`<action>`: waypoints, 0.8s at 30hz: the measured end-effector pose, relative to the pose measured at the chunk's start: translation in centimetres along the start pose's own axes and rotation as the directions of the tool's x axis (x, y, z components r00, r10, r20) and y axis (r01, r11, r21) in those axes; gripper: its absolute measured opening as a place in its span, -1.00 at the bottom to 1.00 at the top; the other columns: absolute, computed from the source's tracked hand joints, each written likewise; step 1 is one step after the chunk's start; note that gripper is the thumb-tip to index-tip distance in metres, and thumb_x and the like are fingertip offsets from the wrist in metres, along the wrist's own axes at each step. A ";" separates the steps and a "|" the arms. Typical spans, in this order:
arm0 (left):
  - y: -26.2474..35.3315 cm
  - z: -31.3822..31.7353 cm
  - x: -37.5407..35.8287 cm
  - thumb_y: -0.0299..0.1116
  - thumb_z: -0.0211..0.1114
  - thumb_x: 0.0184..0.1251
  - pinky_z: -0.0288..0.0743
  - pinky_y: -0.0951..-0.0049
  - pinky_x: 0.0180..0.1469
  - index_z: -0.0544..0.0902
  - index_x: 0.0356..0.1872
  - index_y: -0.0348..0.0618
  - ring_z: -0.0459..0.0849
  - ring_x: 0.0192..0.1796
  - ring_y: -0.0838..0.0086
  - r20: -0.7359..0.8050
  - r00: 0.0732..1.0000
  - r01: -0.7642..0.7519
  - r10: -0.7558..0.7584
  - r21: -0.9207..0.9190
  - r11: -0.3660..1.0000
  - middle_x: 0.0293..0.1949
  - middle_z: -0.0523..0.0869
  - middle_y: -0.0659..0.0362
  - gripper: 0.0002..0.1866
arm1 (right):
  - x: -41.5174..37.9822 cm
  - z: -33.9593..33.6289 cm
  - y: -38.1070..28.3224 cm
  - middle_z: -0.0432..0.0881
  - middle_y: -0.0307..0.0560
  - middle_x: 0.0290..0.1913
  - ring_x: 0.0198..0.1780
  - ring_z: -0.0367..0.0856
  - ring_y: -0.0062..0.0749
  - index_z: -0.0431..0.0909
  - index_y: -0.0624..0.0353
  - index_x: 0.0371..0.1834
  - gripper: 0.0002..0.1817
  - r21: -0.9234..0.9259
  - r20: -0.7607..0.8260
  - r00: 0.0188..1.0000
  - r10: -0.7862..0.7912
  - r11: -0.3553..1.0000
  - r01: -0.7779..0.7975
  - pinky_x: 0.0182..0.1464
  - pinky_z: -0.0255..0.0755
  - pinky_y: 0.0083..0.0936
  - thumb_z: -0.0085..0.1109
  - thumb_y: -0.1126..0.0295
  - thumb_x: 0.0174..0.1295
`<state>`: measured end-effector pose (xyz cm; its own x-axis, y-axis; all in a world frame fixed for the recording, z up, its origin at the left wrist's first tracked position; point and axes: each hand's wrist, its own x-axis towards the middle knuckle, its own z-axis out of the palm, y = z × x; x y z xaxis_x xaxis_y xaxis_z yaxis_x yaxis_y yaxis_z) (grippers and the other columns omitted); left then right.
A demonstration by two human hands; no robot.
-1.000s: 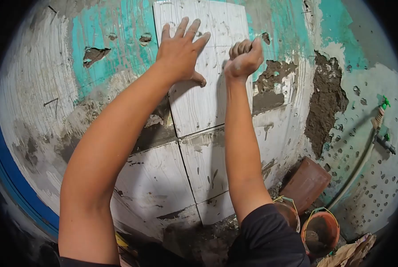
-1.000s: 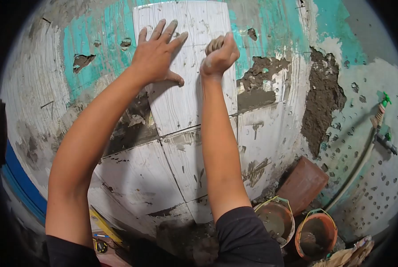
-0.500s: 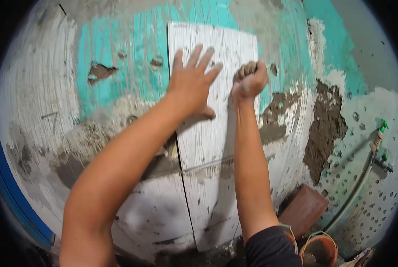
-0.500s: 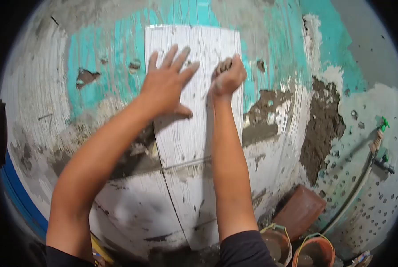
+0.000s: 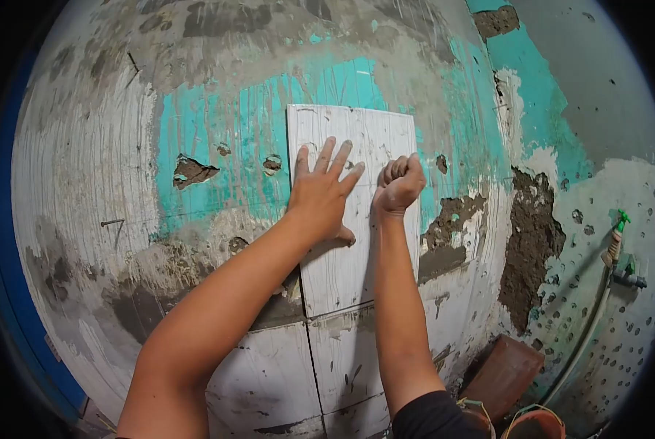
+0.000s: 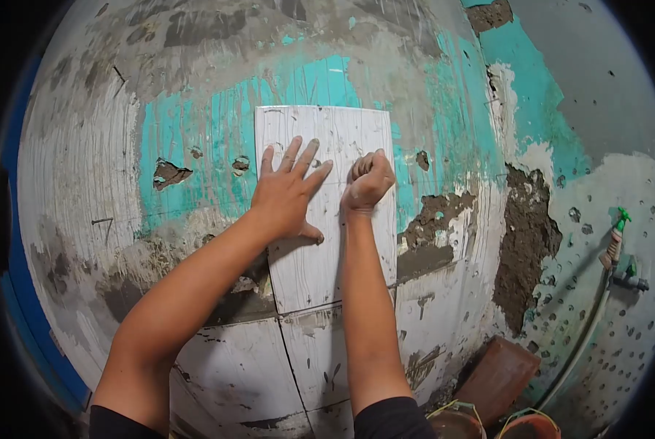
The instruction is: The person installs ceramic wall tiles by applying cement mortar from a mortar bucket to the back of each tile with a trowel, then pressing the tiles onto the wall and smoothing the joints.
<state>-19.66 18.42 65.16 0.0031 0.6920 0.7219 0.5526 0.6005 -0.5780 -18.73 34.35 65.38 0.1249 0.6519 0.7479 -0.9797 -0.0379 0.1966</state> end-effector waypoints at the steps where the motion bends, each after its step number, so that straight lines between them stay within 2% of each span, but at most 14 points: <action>1: 0.0 -0.1 0.1 0.30 0.48 -0.48 -0.18 -0.19 0.38 0.18 0.39 0.13 -0.12 0.50 0.12 -0.003 1.000 -0.001 0.001 -0.004 1.000 0.45 0.03 0.04 0.22 | -0.1 0.1 -0.1 0.03 -0.34 -0.78 -0.77 -0.08 -0.65 0.04 0.02 -0.79 -0.53 -0.044 0.018 1.000 -0.015 0.999 0.016 -0.73 -0.17 -0.60 -0.18 0.31 0.34; 2: -0.2 -0.3 0.3 0.30 0.48 -0.48 -0.19 -0.19 0.38 0.18 0.39 0.13 -0.11 0.50 0.12 -0.005 1.000 0.006 -0.006 -0.004 1.000 0.45 0.03 0.04 0.22 | 0.0 0.4 -0.2 0.04 -0.34 -0.78 -0.77 -0.07 -0.64 0.06 0.03 -0.79 -0.54 -0.085 0.044 0.999 -0.028 0.996 0.032 -0.72 -0.15 -0.61 -0.17 0.32 0.33; 5: -0.1 -0.3 0.3 0.30 0.48 -0.49 -0.19 -0.19 0.38 0.19 0.39 0.13 -0.11 0.49 0.12 -0.002 1.000 0.004 -0.004 -0.005 1.000 0.45 0.03 0.04 0.22 | -0.2 0.8 -1.5 0.06 -0.34 -0.78 -0.77 -0.02 -0.65 0.08 0.04 -0.79 -0.55 0.009 0.087 0.992 -0.095 0.995 0.094 -0.71 -0.10 -0.63 -0.17 0.34 0.33; 8: 0.2 0.2 0.0 0.29 0.49 -0.50 -0.20 -0.18 0.38 0.19 0.38 0.12 -0.10 0.49 0.12 -0.004 1.000 -0.006 0.006 0.001 1.000 0.45 0.03 0.04 0.22 | -1.7 1.7 0.0 0.06 -0.35 -0.78 -0.75 0.00 -0.66 0.09 0.05 -0.79 -0.55 -0.076 0.007 0.999 -0.037 0.996 0.037 -0.70 -0.10 -0.63 -0.18 0.36 0.33; 12: -0.2 0.1 0.3 0.28 0.50 -0.53 -0.18 -0.18 0.37 0.21 0.37 0.11 -0.09 0.49 0.12 -0.041 0.999 -0.009 0.009 -0.007 1.000 0.44 0.05 0.04 0.22 | -1.8 2.2 -1.6 0.03 -0.34 -0.76 -0.75 -0.09 -0.65 0.04 0.03 -0.74 -0.56 -0.019 0.133 0.982 -0.135 0.990 0.139 -0.71 -0.17 -0.60 -0.21 0.33 0.35; 16: 0.1 0.4 0.1 0.26 0.51 -0.52 -0.16 -0.17 0.37 0.23 0.36 0.10 -0.07 0.49 0.11 -0.065 0.998 -0.003 0.002 -0.017 1.000 0.43 0.07 0.03 0.20 | -1.7 1.4 1.8 0.07 -0.33 -0.77 -0.76 -0.02 -0.63 0.11 0.04 -0.75 -0.56 -0.173 0.113 0.993 -0.046 0.983 0.065 -0.73 -0.10 -0.60 -0.16 0.28 0.34; 18: -0.4 0.2 -0.1 0.24 0.51 -0.50 -0.15 -0.14 0.38 0.25 0.35 0.09 -0.04 0.48 0.12 -0.094 0.995 -0.027 0.024 -0.030 0.999 0.43 0.09 0.03 0.18 | -1.3 1.1 0.3 0.08 -0.32 -0.77 -0.78 0.02 -0.62 0.14 0.02 -0.74 -0.57 -0.144 0.098 0.973 0.207 0.971 -0.192 -0.74 -0.06 -0.60 -0.12 0.24 0.33; 19: -0.7 0.2 -0.1 0.24 0.51 -0.49 -0.14 -0.12 0.39 0.25 0.35 0.09 -0.02 0.48 0.12 -0.107 0.993 -0.048 0.043 -0.045 0.998 0.42 0.10 0.04 0.17 | -1.3 0.6 -0.8 0.22 -0.33 -0.74 -0.69 0.13 -0.70 0.26 0.08 -0.70 -0.64 -0.180 0.079 0.976 0.201 0.966 -0.185 -0.66 0.02 -0.67 -0.06 0.35 0.30; 20: -0.8 0.5 -0.1 0.23 0.52 -0.47 -0.13 -0.10 0.39 0.26 0.34 0.09 -0.01 0.47 0.12 -0.118 0.991 -0.071 0.063 -0.066 0.995 0.42 0.12 0.04 0.16 | -1.0 -0.3 -1.5 0.29 -0.33 -0.69 -0.62 0.18 -0.72 0.33 0.13 -0.65 -0.70 -0.197 0.083 0.987 0.139 0.973 -0.120 -0.59 0.06 -0.68 0.05 0.37 0.26; 21: -1.9 0.7 -0.2 0.21 0.51 -0.42 -0.09 -0.06 0.39 0.26 0.34 0.09 0.03 0.46 0.13 -0.132 0.986 -0.116 0.104 -0.085 0.990 0.42 0.13 0.02 0.12 | -0.2 -1.9 -2.1 0.36 -0.32 -0.62 -0.53 0.23 -0.70 0.40 0.19 -0.58 -0.76 -0.492 0.117 0.993 -0.006 0.868 0.064 -0.49 0.16 -0.67 0.15 0.39 0.20; 22: -3.2 0.9 -0.9 0.15 0.46 -0.24 -0.01 -0.04 0.37 0.35 0.28 0.05 0.11 0.43 0.12 -0.247 0.961 -0.149 0.123 -0.090 0.985 0.35 0.26 0.01 -0.06 | 0.2 -3.2 -3.1 0.40 -0.31 -0.56 -0.47 0.28 -0.66 0.45 0.23 -0.50 -0.80 -0.649 0.176 0.974 -0.141 0.728 0.222 -0.40 0.24 -0.62 0.21 0.38 0.16; 23: -4.3 0.6 -1.8 0.10 0.43 -0.15 0.05 -0.03 0.33 0.44 0.17 0.01 0.21 0.37 0.12 -0.346 0.934 -0.128 0.087 -0.096 0.987 0.27 0.35 0.02 -0.21 | 0.3 -4.9 -4.8 0.43 -0.29 -0.52 -0.45 0.32 -0.62 0.46 0.24 -0.46 -0.80 -0.750 0.207 0.958 -0.197 0.597 0.284 -0.37 0.29 -0.60 0.26 0.36 0.11; 24: -5.4 -0.3 -2.7 0.05 0.40 -0.05 0.12 -0.02 0.29 0.53 0.07 -0.03 0.31 0.31 0.11 -0.450 0.892 -0.104 0.051 -0.095 0.990 0.20 0.44 0.02 -0.36 | 0.6 -7.6 -5.4 0.46 -0.27 -0.51 -0.45 0.34 -0.60 0.48 0.25 -0.45 -0.78 -0.809 0.160 0.968 -0.194 0.535 0.241 -0.37 0.30 -0.59 0.29 0.34 0.07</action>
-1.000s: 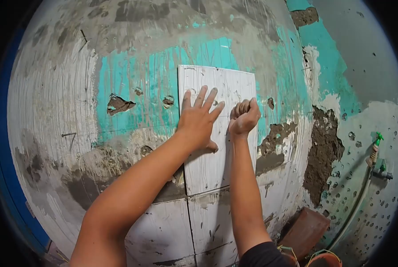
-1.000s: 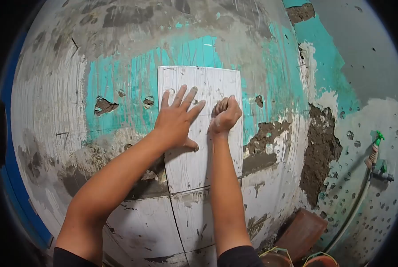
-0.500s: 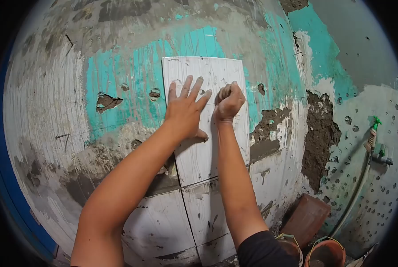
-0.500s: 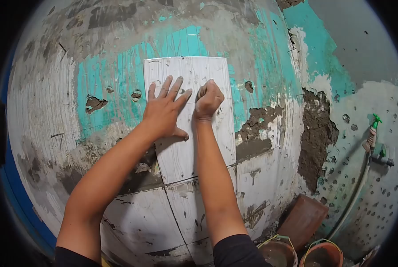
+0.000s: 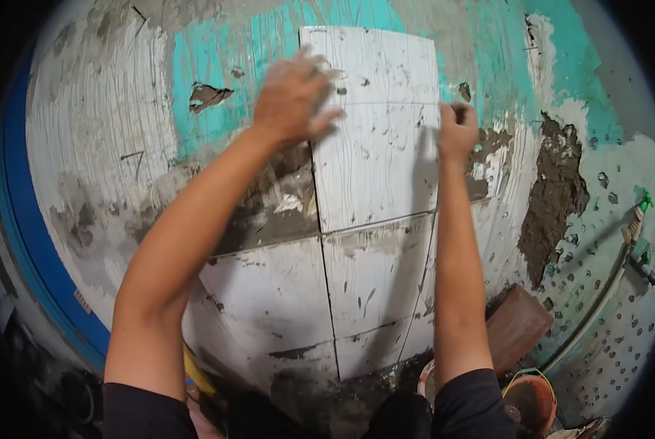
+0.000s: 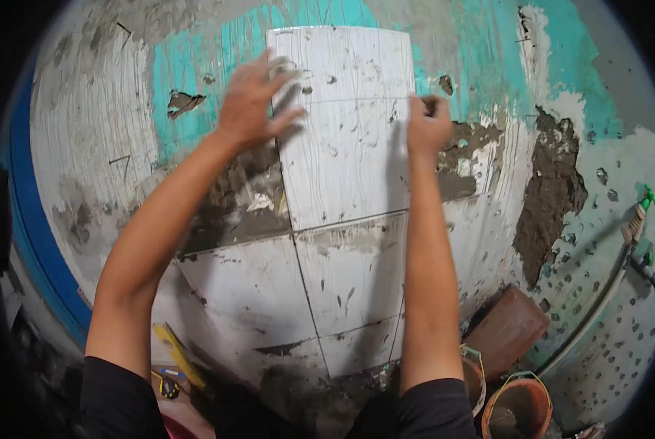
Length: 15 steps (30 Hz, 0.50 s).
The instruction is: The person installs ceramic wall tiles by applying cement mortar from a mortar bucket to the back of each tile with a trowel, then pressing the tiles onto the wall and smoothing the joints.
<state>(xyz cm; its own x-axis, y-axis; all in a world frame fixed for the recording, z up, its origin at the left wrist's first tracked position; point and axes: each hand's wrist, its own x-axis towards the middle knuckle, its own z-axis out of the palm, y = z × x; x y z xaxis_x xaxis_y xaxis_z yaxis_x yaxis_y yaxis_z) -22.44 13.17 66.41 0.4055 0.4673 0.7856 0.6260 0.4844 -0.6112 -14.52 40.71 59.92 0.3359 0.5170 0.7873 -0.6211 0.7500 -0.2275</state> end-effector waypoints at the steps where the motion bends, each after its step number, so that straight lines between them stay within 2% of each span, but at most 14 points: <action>1: -0.3 -1.5 -1.0 -0.03 0.38 0.01 0.19 0.04 0.23 0.58 -0.05 -0.06 0.39 0.23 0.15 -0.041 0.997 0.069 -0.070 -0.020 0.997 0.10 0.51 0.04 -0.50 | -0.6 -2.3 0.6 0.46 -0.25 -0.52 -0.47 0.36 -0.56 0.49 0.24 -0.43 -0.76 -0.129 0.014 0.996 0.084 0.988 -0.081 -0.36 0.33 -0.56 0.30 0.30 0.07; 2: -0.3 -2.9 -2.2 -0.10 0.35 0.07 0.26 0.10 0.16 0.63 -0.16 -0.10 0.47 0.14 0.18 -0.085 0.986 0.141 -0.144 -0.043 0.989 0.01 0.58 0.07 -0.63 | -1.5 -4.5 1.3 0.50 -0.22 -0.50 -0.46 0.41 -0.52 0.53 0.25 -0.39 -0.73 -0.307 0.077 0.991 0.110 0.948 -0.081 -0.34 0.36 -0.53 0.29 0.25 0.07; 3: -0.2 -4.2 -3.4 -0.25 0.34 0.11 0.42 0.29 -0.08 0.65 -0.32 -0.16 0.61 -0.13 0.25 -0.103 0.976 0.186 -0.190 -0.046 0.981 -0.22 0.67 0.09 -0.78 | -2.5 -6.3 3.2 0.52 -0.21 -0.50 -0.45 0.43 -0.50 0.55 0.26 -0.36 -0.72 -0.366 0.165 0.971 0.172 0.925 -0.101 -0.32 0.37 -0.52 0.29 0.23 0.08; 4: 0.3 -4.8 -4.9 -0.30 0.32 0.14 0.44 0.38 -0.20 0.65 -0.34 -0.20 0.63 -0.26 0.33 0.011 0.941 0.337 -0.339 -0.147 0.930 -0.34 0.67 0.11 -0.82 | -3.4 -7.4 4.8 0.54 -0.20 -0.49 -0.44 0.45 -0.49 0.58 0.26 -0.33 -0.70 -0.422 0.245 0.940 0.236 0.899 -0.115 -0.31 0.38 -0.51 0.29 0.21 0.08; 5: 0.9 -5.0 -6.3 -0.36 0.30 0.16 0.45 0.48 -0.32 0.65 -0.37 -0.25 0.64 -0.38 0.41 0.134 0.875 0.484 -0.465 -0.224 0.846 -0.46 0.67 0.13 -0.85 | -3.8 -7.8 5.0 0.54 -0.20 -0.49 -0.44 0.45 -0.50 0.58 0.27 -0.32 -0.68 -0.402 0.292 0.919 0.266 0.906 -0.134 -0.32 0.38 -0.52 0.30 0.20 0.08; 8: 2.4 -3.5 -9.5 -0.25 0.31 0.12 0.46 0.33 -0.40 0.66 -0.38 -0.26 0.58 -0.56 0.28 0.330 0.767 0.641 -0.551 -0.449 0.623 -0.60 0.62 0.06 -0.76 | -4.5 -8.2 5.5 0.55 -0.22 -0.49 -0.44 0.45 -0.57 0.59 0.29 -0.29 -0.66 -0.327 0.390 0.861 0.326 0.923 -0.202 -0.33 0.37 -0.57 0.32 0.20 0.08; 11: 2.6 -2.2 -9.6 -0.23 0.32 0.10 0.46 0.38 -0.38 0.67 -0.38 -0.28 0.60 -0.52 0.33 0.442 0.738 0.670 -0.510 -0.389 0.632 -0.55 0.65 0.03 -0.73 | -3.8 -7.7 4.9 0.53 -0.30 -0.48 -0.43 0.41 -0.69 0.58 0.33 -0.28 -0.68 -0.189 0.429 0.829 0.358 0.933 -0.305 -0.36 0.32 -0.66 0.35 0.27 0.08; 15: 2.9 -0.8 -8.5 -0.18 0.33 0.10 0.46 0.40 -0.39 0.68 -0.43 -0.28 0.62 -0.52 0.34 0.532 0.632 0.763 -0.564 -0.300 0.572 -0.56 0.66 0.03 -0.70 | -3.5 -7.5 4.5 0.55 -0.28 -0.40 -0.36 0.43 -0.66 0.58 0.33 -0.25 -0.68 -0.153 0.426 0.803 0.417 0.908 -0.391 -0.27 0.32 -0.67 0.35 0.29 0.09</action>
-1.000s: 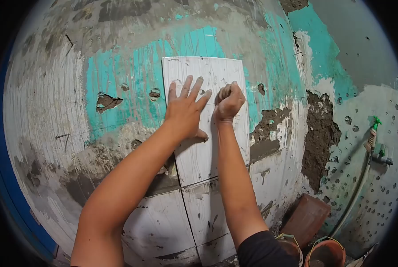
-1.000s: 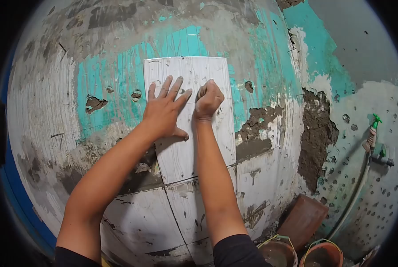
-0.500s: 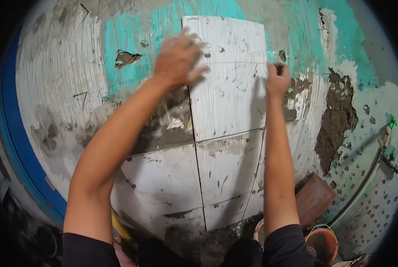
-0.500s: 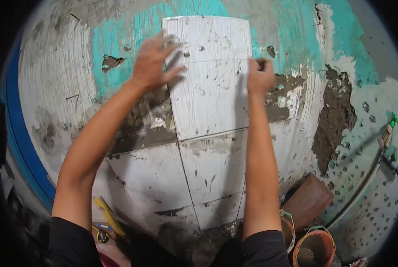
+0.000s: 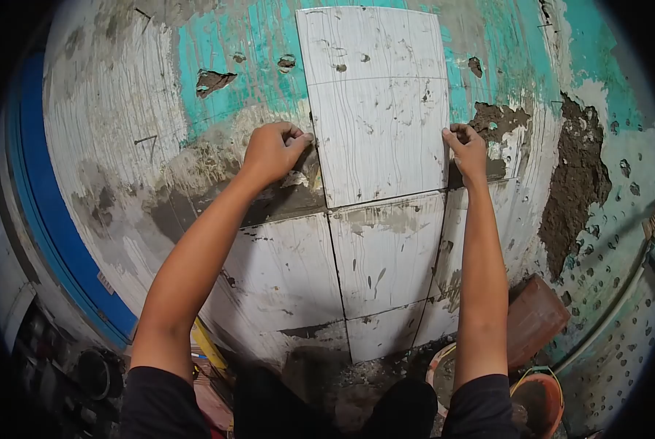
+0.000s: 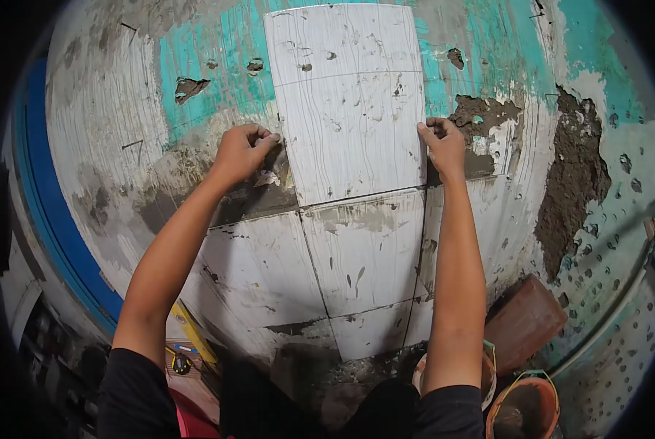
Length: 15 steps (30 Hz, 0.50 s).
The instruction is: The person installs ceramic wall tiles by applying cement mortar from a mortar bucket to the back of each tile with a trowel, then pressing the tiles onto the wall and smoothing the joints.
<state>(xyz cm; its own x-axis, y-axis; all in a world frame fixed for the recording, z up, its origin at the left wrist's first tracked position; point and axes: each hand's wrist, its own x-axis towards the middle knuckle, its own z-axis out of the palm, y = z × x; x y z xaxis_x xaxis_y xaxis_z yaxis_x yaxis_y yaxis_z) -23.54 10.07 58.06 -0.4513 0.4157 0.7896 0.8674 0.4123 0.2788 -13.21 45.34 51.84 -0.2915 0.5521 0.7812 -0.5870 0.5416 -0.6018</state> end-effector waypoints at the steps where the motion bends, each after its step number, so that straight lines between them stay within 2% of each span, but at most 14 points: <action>1: 0.3 0.0 0.1 -0.17 0.33 0.10 0.46 0.40 -0.40 0.68 -0.44 -0.28 0.62 -0.53 0.36 -0.006 1.000 0.023 -0.023 0.003 1.000 -0.57 0.66 0.04 -0.70 | 0.0 0.0 0.1 0.57 -0.25 -0.35 -0.32 0.46 -0.63 0.58 0.33 -0.22 -0.67 0.034 0.009 0.999 0.036 0.999 -0.037 -0.21 0.33 -0.66 0.34 0.28 0.10; 5: 1.0 0.1 0.3 -0.18 0.36 0.10 0.44 0.44 -0.45 0.69 -0.48 -0.27 0.60 -0.59 0.45 0.033 0.996 0.080 -0.078 -0.059 0.995 -0.63 0.65 0.11 -0.71 | 0.4 -0.1 0.8 0.61 -0.19 -0.27 -0.22 0.51 -0.57 0.58 0.32 -0.19 -0.66 0.105 0.055 0.994 0.098 0.989 -0.103 -0.09 0.33 -0.62 0.35 0.27 0.10; 8: 1.0 0.8 0.6 -0.24 0.36 0.10 0.42 0.49 -0.51 0.68 -0.48 -0.28 0.58 -0.63 0.54 0.047 0.998 0.059 -0.051 -0.169 0.984 -0.65 0.65 0.17 -0.74 | 0.5 0.1 0.9 0.60 -0.24 -0.34 -0.33 0.46 -0.61 0.61 0.32 -0.28 -0.68 0.097 0.000 0.996 0.093 0.991 -0.092 -0.21 0.32 -0.63 0.39 0.28 0.04; 12: 1.7 0.9 0.7 -0.31 0.35 0.13 0.39 0.54 -0.57 0.67 -0.47 -0.31 0.56 -0.65 0.60 0.079 0.991 0.127 -0.112 -0.227 0.966 -0.66 0.64 0.17 -0.78 | 0.7 -0.1 1.1 0.59 -0.24 -0.38 -0.33 0.45 -0.62 0.61 0.32 -0.31 -0.72 0.079 0.019 0.998 0.062 0.995 -0.064 -0.22 0.31 -0.63 0.37 0.30 0.05; 15: 2.0 0.8 0.7 -0.32 0.34 0.14 0.38 0.56 -0.58 0.66 -0.48 -0.31 0.56 -0.64 0.62 0.092 0.989 0.128 -0.112 -0.193 0.973 -0.66 0.64 0.18 -0.79 | 0.1 0.0 -0.1 0.59 -0.24 -0.39 -0.34 0.45 -0.61 0.61 0.32 -0.31 -0.72 0.076 0.012 0.999 0.049 0.996 -0.050 -0.22 0.31 -0.63 0.36 0.31 0.06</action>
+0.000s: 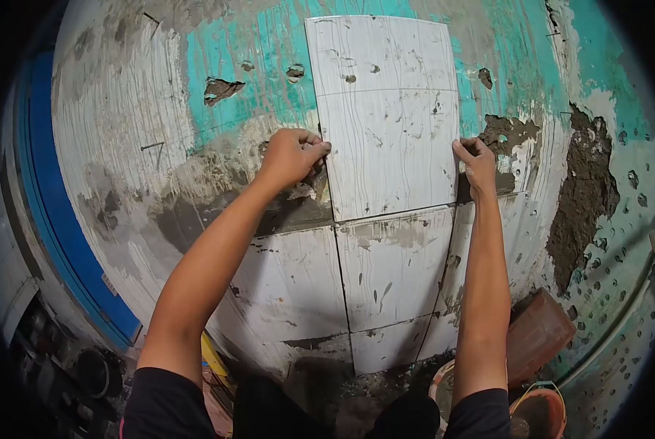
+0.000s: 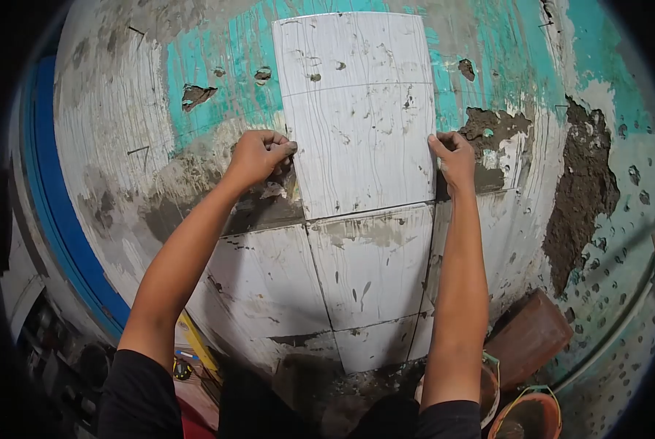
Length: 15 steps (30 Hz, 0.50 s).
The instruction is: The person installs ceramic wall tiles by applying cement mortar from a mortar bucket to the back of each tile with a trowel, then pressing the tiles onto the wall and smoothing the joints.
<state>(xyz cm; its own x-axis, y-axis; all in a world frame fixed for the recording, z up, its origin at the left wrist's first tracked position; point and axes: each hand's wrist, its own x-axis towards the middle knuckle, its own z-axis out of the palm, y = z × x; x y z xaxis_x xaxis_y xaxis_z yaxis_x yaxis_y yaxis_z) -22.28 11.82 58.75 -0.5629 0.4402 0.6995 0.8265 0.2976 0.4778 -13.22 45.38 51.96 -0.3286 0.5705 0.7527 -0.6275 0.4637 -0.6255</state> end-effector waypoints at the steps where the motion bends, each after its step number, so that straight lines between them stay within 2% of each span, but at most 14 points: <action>1: -0.1 -0.1 0.2 -0.31 0.35 0.14 0.38 0.56 -0.57 0.66 -0.47 -0.30 0.55 -0.64 0.62 0.014 1.000 0.008 -0.008 -0.019 1.000 -0.65 0.64 0.20 -0.79 | 0.1 0.1 0.2 0.60 -0.23 -0.38 -0.33 0.46 -0.61 0.61 0.32 -0.31 -0.73 -0.008 -0.004 1.000 -0.009 1.000 0.009 -0.22 0.32 -0.62 0.35 0.31 0.06; 3: -0.4 0.0 0.4 -0.29 0.35 0.14 0.38 0.56 -0.54 0.66 -0.46 -0.28 0.53 -0.62 0.64 0.046 0.999 0.029 -0.026 -0.058 0.998 -0.63 0.64 0.23 -0.78 | 0.2 0.1 0.5 0.61 -0.21 -0.37 -0.33 0.47 -0.60 0.61 0.33 -0.31 -0.73 -0.028 -0.010 1.000 -0.024 0.999 0.024 -0.21 0.33 -0.61 0.34 0.32 0.07; 6: -0.4 -0.3 0.1 -0.21 0.34 0.12 0.42 0.40 -0.51 0.65 -0.49 -0.26 0.58 -0.62 0.40 -0.056 0.992 -0.097 0.113 0.229 0.969 -0.66 0.63 0.14 -0.73 | -0.1 0.1 -0.1 0.63 -0.17 -0.35 -0.31 0.49 -0.57 0.61 0.35 -0.32 -0.71 -0.051 -0.021 1.000 -0.005 0.999 0.004 -0.20 0.34 -0.58 0.34 0.30 0.07; 7: 0.2 -0.6 0.1 -0.19 0.34 0.12 0.42 0.37 -0.50 0.64 -0.50 -0.25 0.58 -0.61 0.34 -0.144 0.972 -0.139 0.186 0.287 0.948 -0.66 0.63 0.12 -0.72 | -0.1 0.2 -0.1 0.64 -0.17 -0.34 -0.31 0.49 -0.56 0.61 0.35 -0.32 -0.71 -0.078 -0.024 1.000 -0.016 0.997 0.014 -0.20 0.35 -0.57 0.34 0.30 0.07; 9: 2.5 -1.7 0.5 -0.15 0.33 0.11 0.42 0.31 -0.48 0.63 -0.52 -0.22 0.58 -0.59 0.23 -0.293 0.891 -0.216 0.348 0.400 0.890 -0.65 0.62 0.09 -0.70 | -0.1 0.2 -0.1 0.65 -0.16 -0.33 -0.30 0.50 -0.54 0.61 0.35 -0.33 -0.70 -0.140 -0.044 0.998 -0.039 0.990 0.033 -0.20 0.36 -0.55 0.35 0.28 0.06; 10: 4.1 -2.8 1.5 -0.17 0.31 0.12 0.43 0.28 -0.43 0.62 -0.52 -0.20 0.60 -0.52 0.17 -0.336 0.796 -0.311 0.503 0.485 0.817 -0.60 0.64 0.06 -0.73 | -0.2 0.2 -0.3 0.63 -0.19 -0.35 -0.32 0.49 -0.56 0.60 0.34 -0.29 -0.68 -0.096 -0.023 1.000 -0.004 0.995 0.002 -0.22 0.36 -0.58 0.36 0.29 0.05; 11: 4.2 -4.2 4.1 -0.20 0.30 0.12 0.47 0.26 -0.28 0.65 -0.37 -0.15 0.62 -0.36 0.18 -0.328 0.688 -0.398 0.647 0.575 0.715 -0.46 0.67 0.06 -0.78 | -0.3 0.3 -0.1 0.60 -0.21 -0.37 -0.33 0.48 -0.58 0.59 0.34 -0.26 -0.68 -0.016 -0.037 0.999 0.003 1.000 -0.003 -0.23 0.36 -0.60 0.37 0.31 0.04; 12: 4.7 -5.2 6.6 -0.22 0.29 0.13 0.46 0.22 -0.14 0.64 -0.18 -0.10 0.60 -0.19 0.17 -0.350 0.625 -0.375 0.698 0.649 0.662 -0.29 0.67 0.04 -0.73 | -0.3 0.5 0.1 0.58 -0.24 -0.38 -0.34 0.47 -0.59 0.58 0.34 -0.24 -0.68 0.064 -0.049 0.999 0.007 0.998 -0.004 -0.25 0.36 -0.62 0.37 0.32 0.04; 13: 5.3 -6.5 8.9 -0.23 0.29 0.13 0.46 0.20 -0.09 0.61 -0.07 -0.08 0.58 -0.11 0.15 -0.302 0.610 -0.388 0.732 0.692 0.609 -0.21 0.66 0.02 -0.67 | -0.4 0.6 -0.2 0.55 -0.26 -0.40 -0.36 0.44 -0.63 0.57 0.34 -0.23 -0.68 0.055 -0.056 0.998 0.010 0.998 -0.007 -0.26 0.34 -0.66 0.37 0.35 0.04; 14: 6.1 -7.2 10.4 -0.22 0.29 0.14 0.46 0.21 -0.08 0.60 -0.05 -0.08 0.58 -0.11 0.17 -0.257 0.630 -0.378 0.733 0.722 0.579 -0.22 0.65 0.01 -0.65 | -0.4 0.3 -0.3 0.55 -0.27 -0.40 -0.36 0.44 -0.63 0.57 0.34 -0.24 -0.69 0.033 -0.059 0.998 0.020 0.999 -0.018 -0.26 0.34 -0.65 0.37 0.34 0.04; 15: 5.3 -7.7 13.1 -0.21 0.29 0.15 0.47 0.23 -0.07 0.63 -0.09 -0.08 0.58 -0.10 0.17 -0.239 0.673 -0.402 0.700 0.675 0.618 -0.23 0.65 0.04 -0.69 | -0.4 0.3 -0.4 0.55 -0.27 -0.39 -0.36 0.43 -0.63 0.57 0.33 -0.25 -0.69 0.017 -0.057 0.998 0.030 0.999 -0.029 -0.27 0.33 -0.65 0.37 0.34 0.04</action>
<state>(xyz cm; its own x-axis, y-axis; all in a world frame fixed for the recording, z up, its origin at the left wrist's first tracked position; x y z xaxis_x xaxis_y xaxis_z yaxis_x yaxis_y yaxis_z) -25.28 12.67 74.53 0.1986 0.3024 0.9322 0.7387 0.5790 -0.3452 -13.07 44.76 51.98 -0.3068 0.6219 0.7205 -0.6292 0.4355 -0.6438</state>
